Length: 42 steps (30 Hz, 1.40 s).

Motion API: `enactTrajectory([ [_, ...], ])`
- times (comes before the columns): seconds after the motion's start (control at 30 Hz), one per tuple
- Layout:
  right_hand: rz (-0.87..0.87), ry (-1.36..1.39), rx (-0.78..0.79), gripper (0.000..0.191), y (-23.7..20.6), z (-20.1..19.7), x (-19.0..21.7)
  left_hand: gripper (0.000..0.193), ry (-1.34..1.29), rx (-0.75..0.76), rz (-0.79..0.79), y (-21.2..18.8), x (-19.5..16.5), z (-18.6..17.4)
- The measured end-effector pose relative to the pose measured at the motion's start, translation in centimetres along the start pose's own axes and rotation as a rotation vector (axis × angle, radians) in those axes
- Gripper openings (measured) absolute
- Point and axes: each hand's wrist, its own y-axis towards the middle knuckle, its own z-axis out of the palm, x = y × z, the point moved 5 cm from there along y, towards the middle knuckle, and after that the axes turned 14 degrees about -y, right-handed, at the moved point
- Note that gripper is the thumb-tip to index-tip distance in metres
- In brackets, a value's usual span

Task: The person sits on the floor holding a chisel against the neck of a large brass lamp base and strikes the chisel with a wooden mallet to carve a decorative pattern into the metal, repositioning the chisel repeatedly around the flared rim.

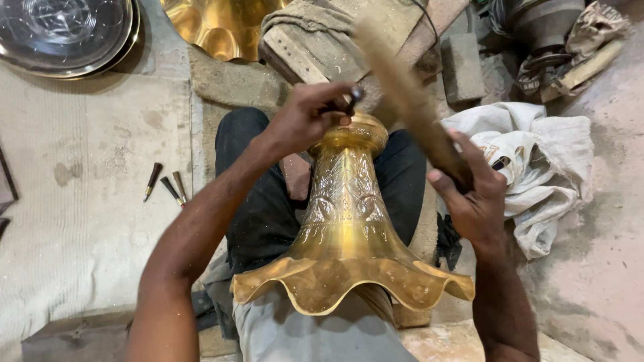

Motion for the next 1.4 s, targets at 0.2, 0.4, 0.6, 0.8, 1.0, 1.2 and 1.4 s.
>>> enactTrajectory([
  [0.2,-0.049,-0.081,-0.025,0.06,0.9,-0.9,1.7,0.033,0.041,-0.105,-0.028,-2.8,0.9,0.0],
  [0.4,-0.231,-0.084,-0.01,0.058,3.5,-1.0,4.2,0.042,-0.049,-0.182,0.16,-4.1,0.5,0.5],
  [0.6,-0.413,-0.469,0.029,0.046,5.9,-3.4,6.8,0.026,-0.038,-0.269,0.052,-4.6,1.7,1.1],
  [0.8,-0.38,-0.738,0.176,0.054,5.6,-3.3,7.0,0.015,-0.097,-0.322,0.143,-4.5,0.5,0.2],
  [1.0,-0.143,0.093,-0.202,0.052,3.1,-4.1,3.7,0.025,-0.112,-0.214,-0.165,-2.2,1.1,-0.4],
  [1.2,-0.017,-0.216,-0.139,0.03,3.1,-1.3,-1.5,0.041,0.174,0.034,-0.007,-1.0,-0.1,1.8],
  [1.4,-0.113,0.043,-0.157,0.029,5.7,-0.4,-3.1,0.041,0.12,0.019,0.025,-1.4,-0.6,1.5],
])
